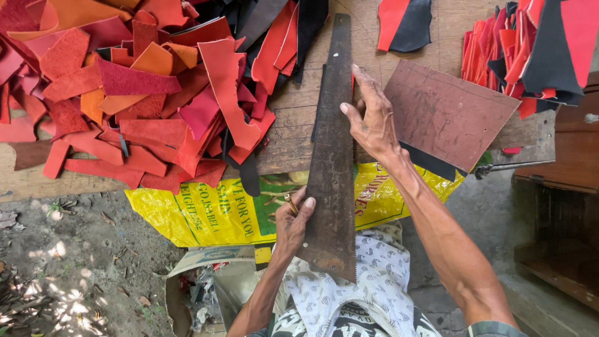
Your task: The person repeatedly places a metal ruler on red and black leather pieces and uses a pencil to draw straight lines along the ruler edge. After marking each piece, they move it aside and pick up the next piece to repeat the process.
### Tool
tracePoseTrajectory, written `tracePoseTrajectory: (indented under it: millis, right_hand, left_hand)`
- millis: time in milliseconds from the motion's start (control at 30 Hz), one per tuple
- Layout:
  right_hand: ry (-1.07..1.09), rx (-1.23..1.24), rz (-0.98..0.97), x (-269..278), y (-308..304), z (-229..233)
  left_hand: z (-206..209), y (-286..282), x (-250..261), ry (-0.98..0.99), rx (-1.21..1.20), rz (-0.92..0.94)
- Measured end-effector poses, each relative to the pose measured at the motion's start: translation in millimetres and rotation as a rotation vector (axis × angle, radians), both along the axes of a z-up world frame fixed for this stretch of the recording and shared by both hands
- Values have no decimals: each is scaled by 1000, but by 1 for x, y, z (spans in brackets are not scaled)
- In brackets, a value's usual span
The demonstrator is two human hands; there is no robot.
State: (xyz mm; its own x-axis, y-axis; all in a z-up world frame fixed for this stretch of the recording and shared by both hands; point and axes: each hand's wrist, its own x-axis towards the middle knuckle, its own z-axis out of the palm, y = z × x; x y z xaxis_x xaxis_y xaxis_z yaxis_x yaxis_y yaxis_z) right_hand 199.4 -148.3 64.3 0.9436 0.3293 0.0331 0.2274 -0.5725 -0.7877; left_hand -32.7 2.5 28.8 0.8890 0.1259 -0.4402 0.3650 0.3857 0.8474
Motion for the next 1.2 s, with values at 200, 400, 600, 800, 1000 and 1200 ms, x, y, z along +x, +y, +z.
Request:
tracePoseTrajectory:
  millis: [200,400,600,800,1000,1200]
  right_hand:
    - [-140,-117,201,3,-3,-2]
    - [-130,-257,286,9,2,-1]
    - [-96,-320,244,10,8,3]
    - [-30,-373,253,12,12,9]
    - [34,-386,266,15,12,15]
    - [62,-392,347,23,7,18]
  left_hand:
    - [-2,-4,-2,-32,35,17]
    - [-11,-3,0,-12,-5,41]
    - [-16,-6,4,-30,11,35]
    - [-19,-6,18,22,89,32]
    - [-17,-3,26,-10,63,6]
    - [-15,-2,28,43,-36,12]
